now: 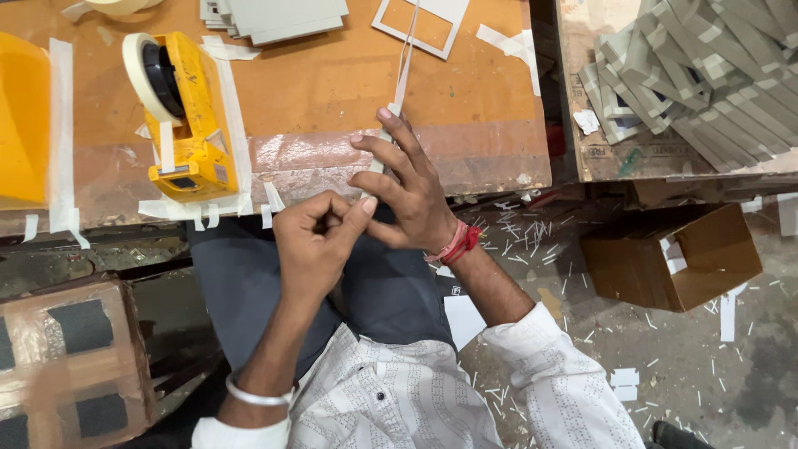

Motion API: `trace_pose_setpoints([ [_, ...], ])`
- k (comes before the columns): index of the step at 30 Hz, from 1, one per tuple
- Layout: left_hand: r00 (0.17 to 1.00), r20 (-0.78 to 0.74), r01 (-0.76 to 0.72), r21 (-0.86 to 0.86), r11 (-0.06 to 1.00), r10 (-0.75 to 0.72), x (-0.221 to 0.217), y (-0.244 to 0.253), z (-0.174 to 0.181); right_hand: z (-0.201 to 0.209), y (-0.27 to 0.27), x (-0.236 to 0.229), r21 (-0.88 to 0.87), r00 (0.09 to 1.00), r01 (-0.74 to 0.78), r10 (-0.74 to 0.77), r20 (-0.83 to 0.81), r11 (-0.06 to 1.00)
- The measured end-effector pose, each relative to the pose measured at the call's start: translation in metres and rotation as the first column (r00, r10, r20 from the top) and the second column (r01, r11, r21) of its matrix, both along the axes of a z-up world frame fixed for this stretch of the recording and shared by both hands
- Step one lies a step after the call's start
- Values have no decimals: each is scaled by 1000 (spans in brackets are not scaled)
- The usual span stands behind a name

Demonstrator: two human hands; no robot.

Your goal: The person assembles small cardboard frames by applying adhesive tape to the edges of rectangular pieces and attaching them to a backing sheet. The person repeatedly picks up pieces, applies tape, and secures them together, then places the finished frames aside.

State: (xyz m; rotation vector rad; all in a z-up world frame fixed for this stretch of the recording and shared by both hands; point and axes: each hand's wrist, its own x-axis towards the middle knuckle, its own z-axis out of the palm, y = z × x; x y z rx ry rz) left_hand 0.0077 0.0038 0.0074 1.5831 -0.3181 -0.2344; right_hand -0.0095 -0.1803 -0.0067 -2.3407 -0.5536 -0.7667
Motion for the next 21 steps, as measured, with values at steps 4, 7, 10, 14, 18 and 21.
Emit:
trace_pose_setpoints([
  [4,981,192,-25,206,978,-16,13,5,-18,14,-4,-1,48,992,-98,101,-70,994],
  [7,970,240,-104,277,955,37,12,9,-27,22,-8,-5,15,988,-125,126,-92,992],
  [10,990,140,-37,270,962,-1,6,13,-26,21,-5,-5,10,991,-100,100,-85,995],
  [14,996,85,44,-182,982,-29,-4,15,-7,14,3,-1,18,997,-55,56,-58,998],
  [18,1000,18,19,-302,953,-14,-4,-2,7,8,7,1,22,998,-33,35,-53,999],
  [21,999,-26,-46,-331,943,39,2,-11,9,7,7,2,57,997,-43,46,-60,997],
])
